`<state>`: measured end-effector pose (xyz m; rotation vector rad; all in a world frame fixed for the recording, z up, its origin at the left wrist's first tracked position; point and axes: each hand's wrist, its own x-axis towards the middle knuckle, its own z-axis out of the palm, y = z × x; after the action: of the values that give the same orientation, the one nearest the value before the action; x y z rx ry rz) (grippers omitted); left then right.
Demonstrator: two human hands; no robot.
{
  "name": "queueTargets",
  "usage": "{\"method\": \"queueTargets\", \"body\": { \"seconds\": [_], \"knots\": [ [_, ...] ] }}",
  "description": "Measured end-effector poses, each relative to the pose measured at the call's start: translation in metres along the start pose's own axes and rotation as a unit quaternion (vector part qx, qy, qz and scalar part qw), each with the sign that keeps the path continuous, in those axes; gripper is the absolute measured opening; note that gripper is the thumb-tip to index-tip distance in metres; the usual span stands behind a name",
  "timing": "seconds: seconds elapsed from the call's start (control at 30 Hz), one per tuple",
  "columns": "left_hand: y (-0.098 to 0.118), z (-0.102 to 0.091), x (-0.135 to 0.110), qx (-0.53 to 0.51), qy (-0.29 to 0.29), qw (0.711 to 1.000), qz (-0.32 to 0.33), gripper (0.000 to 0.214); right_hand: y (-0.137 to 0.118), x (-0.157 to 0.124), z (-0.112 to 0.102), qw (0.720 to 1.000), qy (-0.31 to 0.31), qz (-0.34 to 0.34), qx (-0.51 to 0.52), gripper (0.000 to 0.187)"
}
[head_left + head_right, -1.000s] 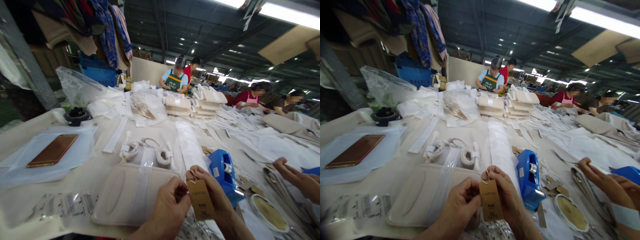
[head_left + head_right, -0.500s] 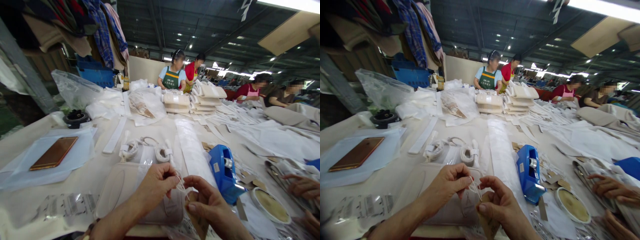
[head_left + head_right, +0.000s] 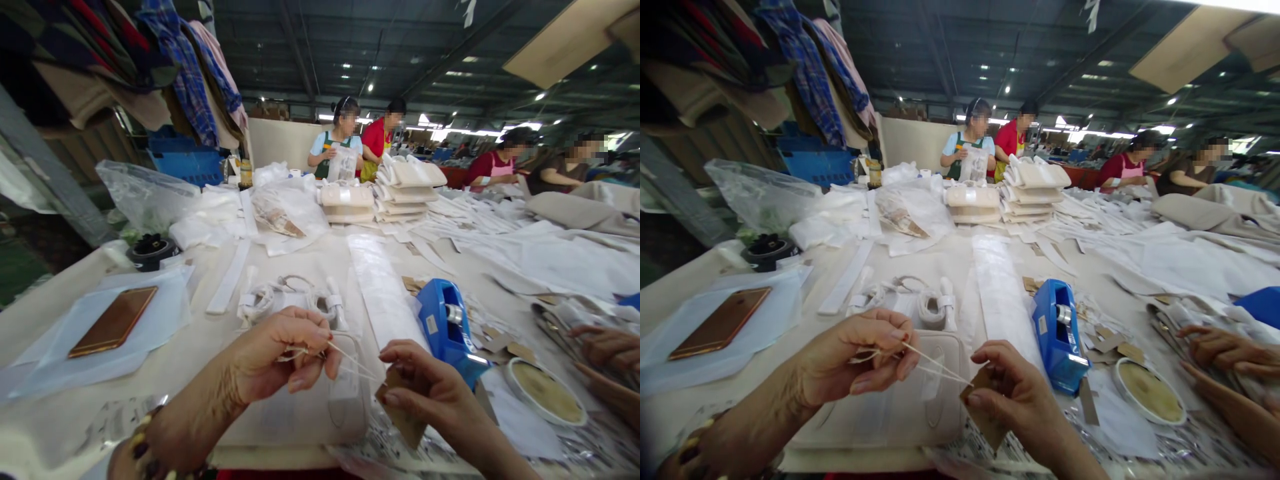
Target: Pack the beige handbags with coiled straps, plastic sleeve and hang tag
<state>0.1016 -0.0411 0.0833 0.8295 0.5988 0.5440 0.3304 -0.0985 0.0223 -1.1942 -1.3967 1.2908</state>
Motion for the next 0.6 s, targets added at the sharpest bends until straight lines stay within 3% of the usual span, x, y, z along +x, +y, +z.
{"method": "queueTargets", "body": {
  "seconds": [0.23,0.4,0.6],
  "knots": [
    [0.013,0.01,-0.004,0.079,0.024,0.996,0.034,0.018,-0.002,-0.001,-0.006,0.998,-0.017,0.009,0.061,0.022],
    [0.016,0.022,0.0,0.088,0.014,0.996,0.031,0.019,0.006,-0.002,-0.003,0.985,-0.105,0.019,0.133,0.026],
    [0.021,0.031,0.002,0.094,0.012,0.995,0.037,0.014,0.017,0.001,0.012,0.933,-0.227,0.024,0.276,0.028]
  ]
}}
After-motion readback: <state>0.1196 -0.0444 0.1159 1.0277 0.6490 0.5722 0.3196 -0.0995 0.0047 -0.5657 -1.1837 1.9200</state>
